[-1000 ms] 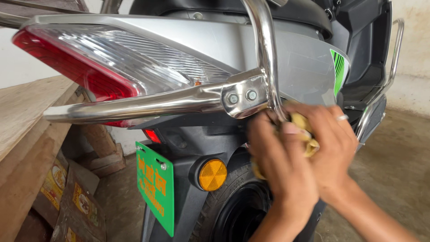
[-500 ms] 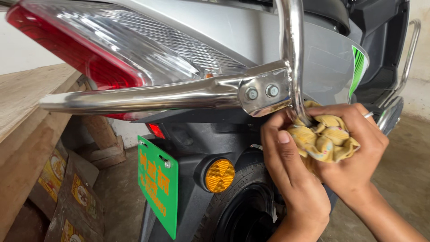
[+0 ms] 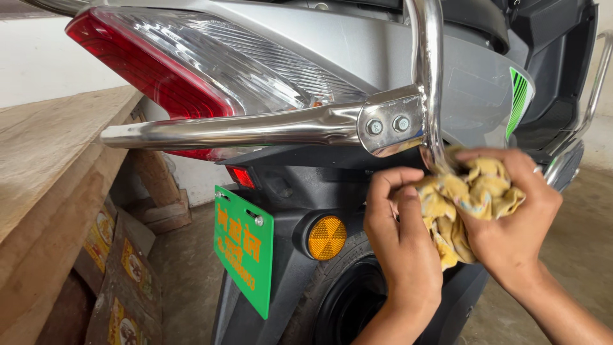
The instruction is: The person wipes the rear section of a motorcycle using a yellow cloth. They clean the rear fender, the area around the orange reflector, the suspension spring, the rear tire, and the chrome luggage rack.
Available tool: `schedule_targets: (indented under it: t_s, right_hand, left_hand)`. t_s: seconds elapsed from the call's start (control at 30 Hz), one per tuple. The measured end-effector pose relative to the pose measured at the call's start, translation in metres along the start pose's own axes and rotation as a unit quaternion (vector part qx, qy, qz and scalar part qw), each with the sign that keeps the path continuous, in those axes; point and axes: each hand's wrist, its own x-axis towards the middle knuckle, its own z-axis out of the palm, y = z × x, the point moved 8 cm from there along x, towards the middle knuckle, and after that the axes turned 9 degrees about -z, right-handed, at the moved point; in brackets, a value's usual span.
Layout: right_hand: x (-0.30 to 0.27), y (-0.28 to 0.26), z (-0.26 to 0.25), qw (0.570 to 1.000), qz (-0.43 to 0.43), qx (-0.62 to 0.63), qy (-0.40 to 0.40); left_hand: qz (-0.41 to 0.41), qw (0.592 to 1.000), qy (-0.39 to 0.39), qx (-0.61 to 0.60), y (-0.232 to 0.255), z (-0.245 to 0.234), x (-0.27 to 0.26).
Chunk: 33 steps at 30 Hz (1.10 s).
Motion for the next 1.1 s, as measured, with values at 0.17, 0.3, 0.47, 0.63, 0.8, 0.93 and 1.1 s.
schedule_targets:
  t_s: [0.17, 0.3, 0.47, 0.63, 0.8, 0.93, 1.1]
  right_hand:
    - [0.005, -0.013, 0.01, 0.997, -0.057, -0.041, 0.009]
    - [0.002, 0.004, 0.008, 0.999, -0.032, 0.035, -0.008]
    - [-0.001, 0.01, 0.005, 0.996, 0.013, 0.081, -0.026]
    - [0.005, -0.003, 0.008, 0.998, 0.04, 0.035, -0.026]
    - [0.009, -0.003, 0.013, 0.998, -0.049, -0.049, -0.01]
    - [0.002, 0.012, 0.008, 0.997, -0.058, -0.028, -0.038]
    - [-0.006, 0.015, 0.004, 0.996, -0.074, -0.001, -0.051]
  left_hand:
    - [0.039, 0.999, 0.013, 0.013, 0.018, -0.008, 0.003]
    - [0.022, 0.998, 0.013, 0.065, 0.005, -0.004, -0.003]
    - [0.02, 0.997, 0.007, 0.08, 0.001, 0.006, -0.013]
    - [0.052, 0.995, 0.025, 0.081, 0.018, 0.004, -0.012]
    - [0.058, 0.995, 0.027, 0.08, 0.013, 0.003, -0.003]
    - [0.078, 0.991, 0.018, 0.112, 0.003, 0.012, -0.008]
    - [0.013, 0.996, 0.006, 0.092, -0.01, 0.02, -0.014]
